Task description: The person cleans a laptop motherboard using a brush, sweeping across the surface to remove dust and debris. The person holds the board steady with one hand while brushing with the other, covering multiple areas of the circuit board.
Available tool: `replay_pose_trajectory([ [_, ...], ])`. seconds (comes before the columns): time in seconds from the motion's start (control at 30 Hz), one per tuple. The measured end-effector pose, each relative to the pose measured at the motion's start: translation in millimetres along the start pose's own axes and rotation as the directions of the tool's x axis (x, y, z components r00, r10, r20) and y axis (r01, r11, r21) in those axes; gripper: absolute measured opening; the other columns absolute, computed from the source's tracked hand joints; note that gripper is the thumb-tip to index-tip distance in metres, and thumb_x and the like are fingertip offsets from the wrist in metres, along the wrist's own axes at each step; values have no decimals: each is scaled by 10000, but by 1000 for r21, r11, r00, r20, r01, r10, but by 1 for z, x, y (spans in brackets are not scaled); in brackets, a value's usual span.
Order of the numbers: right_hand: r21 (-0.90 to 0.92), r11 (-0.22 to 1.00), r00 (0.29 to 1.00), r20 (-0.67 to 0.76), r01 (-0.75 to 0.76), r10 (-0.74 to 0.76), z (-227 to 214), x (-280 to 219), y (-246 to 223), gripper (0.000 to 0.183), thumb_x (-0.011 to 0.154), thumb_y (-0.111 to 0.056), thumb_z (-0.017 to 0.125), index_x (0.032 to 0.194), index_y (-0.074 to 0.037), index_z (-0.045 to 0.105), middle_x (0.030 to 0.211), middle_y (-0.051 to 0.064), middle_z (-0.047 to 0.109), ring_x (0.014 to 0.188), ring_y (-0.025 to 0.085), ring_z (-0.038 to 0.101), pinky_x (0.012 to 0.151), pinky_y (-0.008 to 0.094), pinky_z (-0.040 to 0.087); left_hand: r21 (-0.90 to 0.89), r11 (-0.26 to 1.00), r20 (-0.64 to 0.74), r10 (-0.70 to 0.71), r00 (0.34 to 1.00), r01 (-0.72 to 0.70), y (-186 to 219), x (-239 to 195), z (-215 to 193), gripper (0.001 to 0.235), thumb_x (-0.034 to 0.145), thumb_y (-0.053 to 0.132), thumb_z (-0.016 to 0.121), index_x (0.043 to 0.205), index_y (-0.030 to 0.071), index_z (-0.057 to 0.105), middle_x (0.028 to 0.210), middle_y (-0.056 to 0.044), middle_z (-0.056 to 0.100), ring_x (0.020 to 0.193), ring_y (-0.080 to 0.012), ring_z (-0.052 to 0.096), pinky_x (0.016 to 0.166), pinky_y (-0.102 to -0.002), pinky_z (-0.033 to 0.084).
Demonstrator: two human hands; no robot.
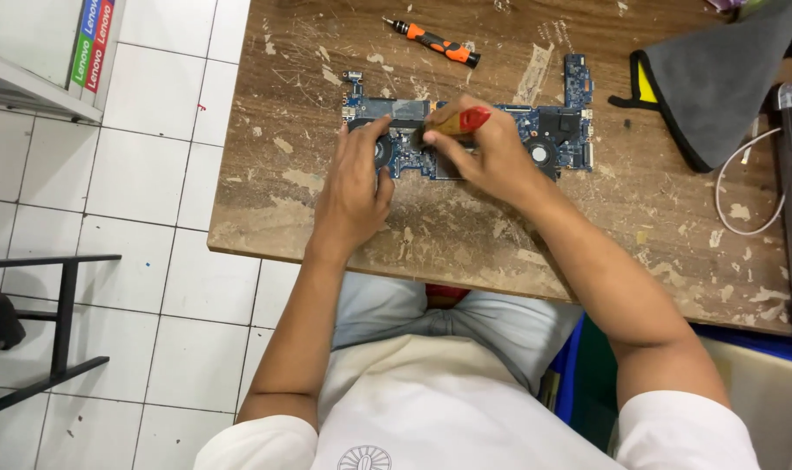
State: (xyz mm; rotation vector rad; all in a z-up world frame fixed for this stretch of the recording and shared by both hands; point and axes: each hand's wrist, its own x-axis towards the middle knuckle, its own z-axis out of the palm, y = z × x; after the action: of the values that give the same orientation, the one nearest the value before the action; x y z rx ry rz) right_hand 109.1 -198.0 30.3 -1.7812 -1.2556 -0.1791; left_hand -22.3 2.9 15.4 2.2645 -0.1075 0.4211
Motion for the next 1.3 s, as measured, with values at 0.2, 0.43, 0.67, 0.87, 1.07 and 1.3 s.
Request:
replay_pose_trajectory([
  [0.2,132,990,999,7,-40,40,10,-5,-2,149,1084,-78,781,1108,31,683,1056,225,753,822,319,735,735,417,613,4,1000,-19,17,1000,-17,-9,-6,5,632,985,-103,587,1596,22,482,1429,-219,664,1464,-412,578,1331,-596,242],
  [0.43,-210,976,997,-30,65,-73,1,-14,26,181,1094,-58,811,974,14,697,996,192,749,853,417,760,684,462,605,30,998,-18,47,999,-47,-11,-4,3,585,1005,-125,566,1572,15,528,1424,-207,683,1473,-392,572,1329,-591,243],
  [0.67,25,995,990,103,-98,94,5,-12,3,99,1080,-10,713,1091,52,636,1004,259,753,873,419,783,739,476,640,57,996,0,74,997,-74,-10,-4,2,530,1014,-119,550,1527,9,582,1401,-196,685,1445,-392,579,1315,-604,259],
  [0.87,117,986,992,53,-116,110,0,-13,-1,115,1105,3,689,1132,75,603,1050,277,747,884,412,792,735,465,634,86,994,12,65,998,-66,-12,-5,5,505,1022,-103,564,1509,25,608,1414,-180,687,1445,-388,572,1315,-599,263],
  [1.07,-27,998,998,11,-55,55,-7,-13,10,105,1109,30,699,1133,80,609,1080,252,754,833,388,782,702,427,610,139,987,49,75,996,-81,-12,-4,2,485,1006,-108,589,1455,51,676,1490,-171,661,1454,-394,555,1313,-601,268],
  [1.3,-146,989,1000,6,-20,22,-1,-26,28,111,1085,27,759,1100,75,660,1042,250,749,886,438,775,741,445,609,228,969,76,81,994,-96,-10,-5,4,438,1025,-60,575,1419,85,699,1523,-109,647,1458,-361,537,1319,-578,263],
])
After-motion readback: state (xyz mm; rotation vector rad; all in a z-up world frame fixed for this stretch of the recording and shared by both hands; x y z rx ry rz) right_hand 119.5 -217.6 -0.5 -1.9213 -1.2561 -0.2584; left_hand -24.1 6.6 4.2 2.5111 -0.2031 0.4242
